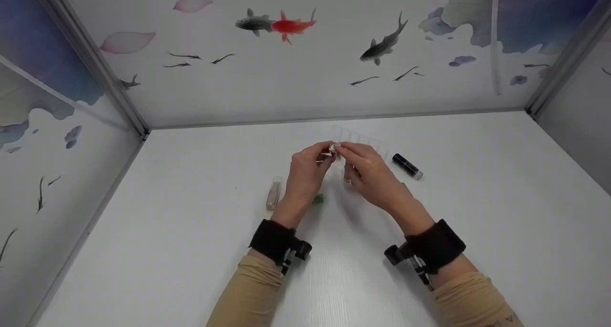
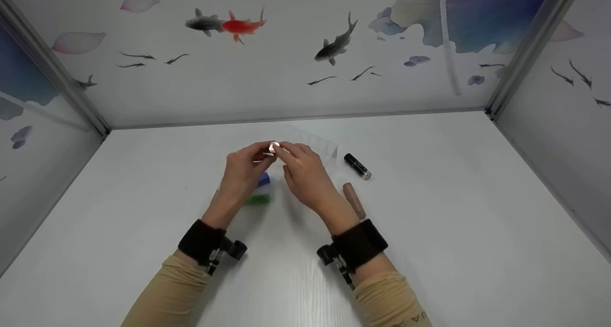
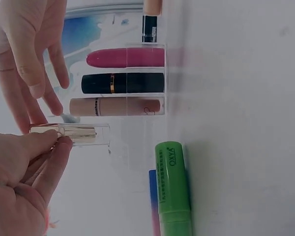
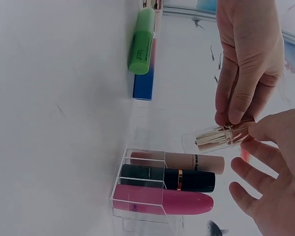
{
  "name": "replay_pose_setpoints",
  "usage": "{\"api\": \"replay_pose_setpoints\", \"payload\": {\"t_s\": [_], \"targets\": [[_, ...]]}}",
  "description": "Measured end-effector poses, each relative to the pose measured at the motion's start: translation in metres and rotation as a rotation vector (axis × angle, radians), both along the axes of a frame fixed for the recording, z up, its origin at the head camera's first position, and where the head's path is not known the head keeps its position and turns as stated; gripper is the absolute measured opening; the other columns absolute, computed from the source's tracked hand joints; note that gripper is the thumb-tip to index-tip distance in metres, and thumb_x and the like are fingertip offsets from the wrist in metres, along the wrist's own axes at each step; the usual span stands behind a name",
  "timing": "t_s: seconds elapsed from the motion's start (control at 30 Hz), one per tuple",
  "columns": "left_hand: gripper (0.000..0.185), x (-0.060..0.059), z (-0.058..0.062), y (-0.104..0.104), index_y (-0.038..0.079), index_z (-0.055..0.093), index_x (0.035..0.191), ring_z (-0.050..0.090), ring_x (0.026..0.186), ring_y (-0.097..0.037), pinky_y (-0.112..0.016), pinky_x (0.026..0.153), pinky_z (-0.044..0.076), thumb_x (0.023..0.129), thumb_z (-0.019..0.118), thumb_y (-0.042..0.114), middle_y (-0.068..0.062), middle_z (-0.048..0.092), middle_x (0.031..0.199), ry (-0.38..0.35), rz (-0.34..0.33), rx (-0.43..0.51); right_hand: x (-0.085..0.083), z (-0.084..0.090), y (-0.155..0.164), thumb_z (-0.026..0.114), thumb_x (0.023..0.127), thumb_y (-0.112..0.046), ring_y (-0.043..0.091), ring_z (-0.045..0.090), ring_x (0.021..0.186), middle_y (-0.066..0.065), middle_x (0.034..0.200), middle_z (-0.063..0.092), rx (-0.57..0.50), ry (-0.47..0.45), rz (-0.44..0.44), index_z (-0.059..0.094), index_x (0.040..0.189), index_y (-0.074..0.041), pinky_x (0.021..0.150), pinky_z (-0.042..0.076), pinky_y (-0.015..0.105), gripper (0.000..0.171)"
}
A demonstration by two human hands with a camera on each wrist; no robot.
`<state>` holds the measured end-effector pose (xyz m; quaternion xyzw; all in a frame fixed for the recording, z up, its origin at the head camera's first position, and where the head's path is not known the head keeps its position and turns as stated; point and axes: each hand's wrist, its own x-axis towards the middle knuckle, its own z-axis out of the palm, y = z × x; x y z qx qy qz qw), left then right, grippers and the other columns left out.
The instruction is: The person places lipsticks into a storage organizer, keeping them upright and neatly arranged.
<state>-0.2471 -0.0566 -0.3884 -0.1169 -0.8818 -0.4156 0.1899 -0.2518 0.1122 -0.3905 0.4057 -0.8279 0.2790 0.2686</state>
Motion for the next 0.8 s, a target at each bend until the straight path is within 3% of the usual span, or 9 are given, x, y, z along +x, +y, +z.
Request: {"api": "replay_pose_setpoints", "payload": {"t_s": [0.23, 0.47, 0.8], "targets": [[0.035, 0.0025, -0.0002, 0.0036, 0.008, 0.067, 0.129, 0.074, 0.100, -0.015, -0.020, 0.085, 0.059, 0.094, 0.068, 0.017, -0.005, 0.074, 0.119, -0.031, -0.011, 0.069, -0.0012, -0.0049, -0.0004, 0.057, 0.095, 0.009, 0.041, 0.059, 0.123, 0.027, 0.133, 0.061, 0.044, -0.072, -0.038, 0.058, 0.133, 0.009, 0.100, 0.052, 0.050, 0.038], [0.031, 0.0015, -0.0029, 0.0041, 0.010, 0.070, 0.123, 0.074, 0.096, -0.013, -0.020, 0.082, 0.059, 0.094, 0.069, 0.020, -0.004, 0.075, 0.116, -0.006, 0.018, 0.064, -0.0037, -0.0053, -0.0012, 0.059, 0.092, 0.012, 0.039, 0.063, 0.118, 0.026, 0.126, 0.065, 0.026, 0.031, -0.009, 0.062, 0.128, 0.010, 0.100, 0.052, 0.051, 0.036], [0.020, -0.0008, -0.0050, 0.0033, 0.013, 0.068, 0.111, 0.074, 0.092, -0.011, -0.020, 0.079, 0.059, 0.093, 0.070, 0.024, -0.002, 0.076, 0.108, 0.045, 0.047, 0.009, -0.0037, -0.0074, 0.0008, 0.058, 0.092, 0.010, 0.043, 0.059, 0.121, 0.023, 0.126, 0.066, 0.034, 0.013, -0.033, 0.061, 0.130, 0.008, 0.104, 0.049, 0.054, 0.038]]}}
